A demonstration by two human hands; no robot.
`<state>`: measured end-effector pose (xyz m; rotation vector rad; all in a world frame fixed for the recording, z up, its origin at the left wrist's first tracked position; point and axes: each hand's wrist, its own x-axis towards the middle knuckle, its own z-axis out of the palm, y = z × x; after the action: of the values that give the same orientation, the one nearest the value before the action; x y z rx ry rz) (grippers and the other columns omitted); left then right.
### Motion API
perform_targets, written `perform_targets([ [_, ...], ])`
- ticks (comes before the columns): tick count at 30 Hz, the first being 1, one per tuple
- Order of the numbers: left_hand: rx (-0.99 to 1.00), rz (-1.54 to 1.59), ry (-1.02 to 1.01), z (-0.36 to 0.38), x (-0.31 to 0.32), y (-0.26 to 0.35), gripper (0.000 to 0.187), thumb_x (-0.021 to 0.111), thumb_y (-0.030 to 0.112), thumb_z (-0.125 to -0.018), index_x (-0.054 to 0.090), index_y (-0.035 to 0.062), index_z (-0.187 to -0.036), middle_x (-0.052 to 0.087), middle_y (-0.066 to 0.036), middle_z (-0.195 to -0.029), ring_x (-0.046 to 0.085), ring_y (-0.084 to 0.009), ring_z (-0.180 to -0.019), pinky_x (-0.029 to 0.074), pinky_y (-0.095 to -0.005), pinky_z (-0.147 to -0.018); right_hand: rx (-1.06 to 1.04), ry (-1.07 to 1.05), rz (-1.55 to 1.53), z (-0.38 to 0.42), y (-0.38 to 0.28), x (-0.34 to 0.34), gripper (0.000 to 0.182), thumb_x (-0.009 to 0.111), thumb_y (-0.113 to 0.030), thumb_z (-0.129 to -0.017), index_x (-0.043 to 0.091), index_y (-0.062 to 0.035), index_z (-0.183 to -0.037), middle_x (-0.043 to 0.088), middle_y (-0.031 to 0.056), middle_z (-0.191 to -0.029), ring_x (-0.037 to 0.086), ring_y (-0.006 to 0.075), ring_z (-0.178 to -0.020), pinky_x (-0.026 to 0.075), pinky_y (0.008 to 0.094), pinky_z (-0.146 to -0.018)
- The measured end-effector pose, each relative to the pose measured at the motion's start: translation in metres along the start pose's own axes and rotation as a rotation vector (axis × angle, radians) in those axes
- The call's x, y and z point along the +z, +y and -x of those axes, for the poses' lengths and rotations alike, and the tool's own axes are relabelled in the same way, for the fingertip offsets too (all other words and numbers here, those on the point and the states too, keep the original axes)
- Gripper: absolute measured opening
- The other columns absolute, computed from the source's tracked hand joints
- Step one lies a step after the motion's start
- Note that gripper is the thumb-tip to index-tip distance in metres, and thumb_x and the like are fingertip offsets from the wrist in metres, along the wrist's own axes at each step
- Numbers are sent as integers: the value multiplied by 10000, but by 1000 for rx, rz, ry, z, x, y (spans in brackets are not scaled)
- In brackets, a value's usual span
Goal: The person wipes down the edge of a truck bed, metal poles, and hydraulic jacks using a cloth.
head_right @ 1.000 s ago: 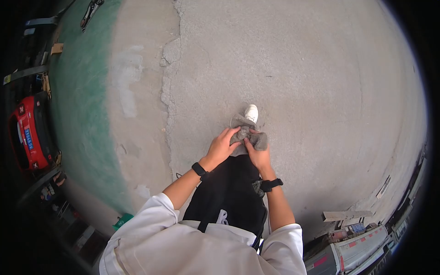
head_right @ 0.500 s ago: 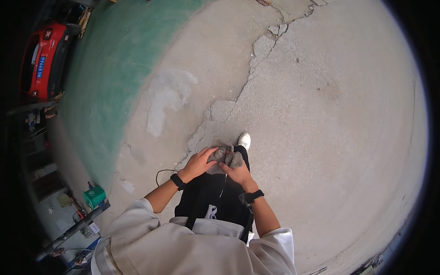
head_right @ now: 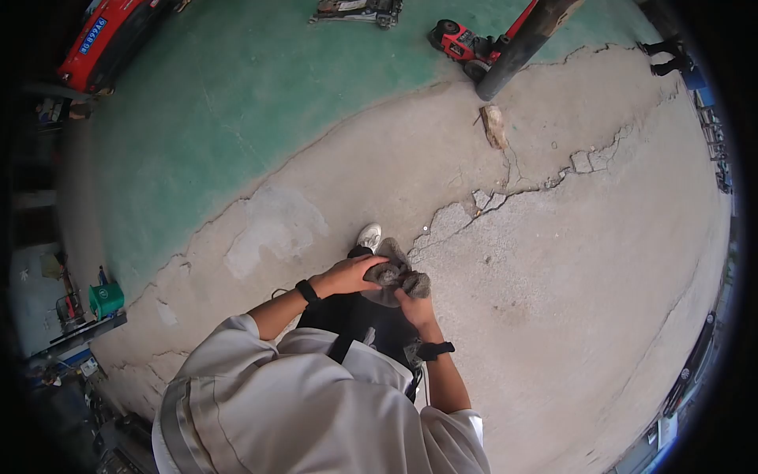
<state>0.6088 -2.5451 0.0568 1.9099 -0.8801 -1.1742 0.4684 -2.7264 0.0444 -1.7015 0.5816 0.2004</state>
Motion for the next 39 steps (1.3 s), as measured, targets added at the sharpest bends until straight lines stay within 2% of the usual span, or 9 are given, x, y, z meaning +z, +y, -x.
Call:
perform_targets([
  [9, 112, 40, 354, -230, -123, 170, 626, 741, 233, -829, 468, 89, -1374, 562, -173, -1292, 578, -338, -1151, 491, -405, -934, -198, 275, -13, -170, -151, -221, 241, 676, -20, -778, 539, -17, -976, 562, 80, -940, 540, 165, -887, 459, 313, -799],
  [10, 244, 74, 455, -260, -129, 179, 570, 703, 207, -864, 471, 56, -1362, 563, -194, -1297, 587, -350, -1140, 496, -404, -917, -255, 289, -15, -194, -164, -244, 246, 678, -17, -780, 534, -16, -979, 557, 87, -970, 537, 171, -909, 455, 316, -817],
  [13, 180, 178, 512, -338, -157, 224, 527, 663, 178, -893, 465, 27, -1357, 573, -213, -1286, 591, -369, -1132, 503, -395, -912, -395, 304, 3, -263, -188, -312, 265, 681, -10, -784, 519, -18, -993, 532, 108, -1064, 524, 189, -983, 441, 325, -872],
  [18, 309, 355, 718, -425, -198, 303, 542, 612, 151, -937, 406, 16, -1420, 560, -177, -1322, 592, -257, -1170, 529, -369, -898, -520, 307, 53, -352, -249, -405, 332, 678, 0, -777, 485, -16, -1046, 462, 155, -1251, 478, 247, -1154, 386, 360, -993],
  [21, 370, 634, 626, -458, -240, 358, 617, 652, 173, -912, 376, 49, -1449, 472, -182, -1420, 594, -304, -1166, 488, -404, -993, -638, 369, 146, -390, -289, -457, 352, 674, -7, -771, 475, -17, -1061, 446, 170, -1295, 465, 268, -1188, 362, 375, -1022],
  [27, 680, 487, 679, -538, -311, 446, 823, 716, 303, -866, 268, 53, -1509, 317, -164, -1527, 359, -277, -1384, 391, -430, -1081, -1048, 609, 161, -472, -353, -534, 427, 716, -22, -780, 415, -64, -1079, 362, 213, -1384, 392, 373, -1314, 295, 493, -1106],
  [31, 876, 294, 785, -603, -349, 496, 876, 778, 349, -789, 331, 27, -1472, 289, -209, -1520, 305, -361, -1411, 298, -468, -1131, -1250, 1022, 541, -505, -400, -572, 590, 765, -68, -790, 385, -59, -1241, 385, 225, -1305, 448, 405, -1245, 380, 509, -1037],
  [36, 949, 102, 1009, -676, -361, 525, 896, 823, 313, -709, 376, 12, -1424, 250, -277, -1505, 261, -458, -1405, 289, -518, -1133, -1317, 1213, 846, -560, -378, -627, 557, 703, -188, -878, 362, -64, -1300, 414, 184, -1300, 416, 347, -1242, 418, 490, -953],
  [39, 949, 85, 1054, -689, -352, 518, 884, 843, 190, -607, 432, 7, -1368, 265, -287, -1492, 286, -486, -1384, 299, -552, -1127, -716, 607, 536, -527, -322, -641, 606, 704, -203, -879, 335, -68, -1340, 372, 153, -1326, 334, 380, -1287, 342, 537, -1008],
])
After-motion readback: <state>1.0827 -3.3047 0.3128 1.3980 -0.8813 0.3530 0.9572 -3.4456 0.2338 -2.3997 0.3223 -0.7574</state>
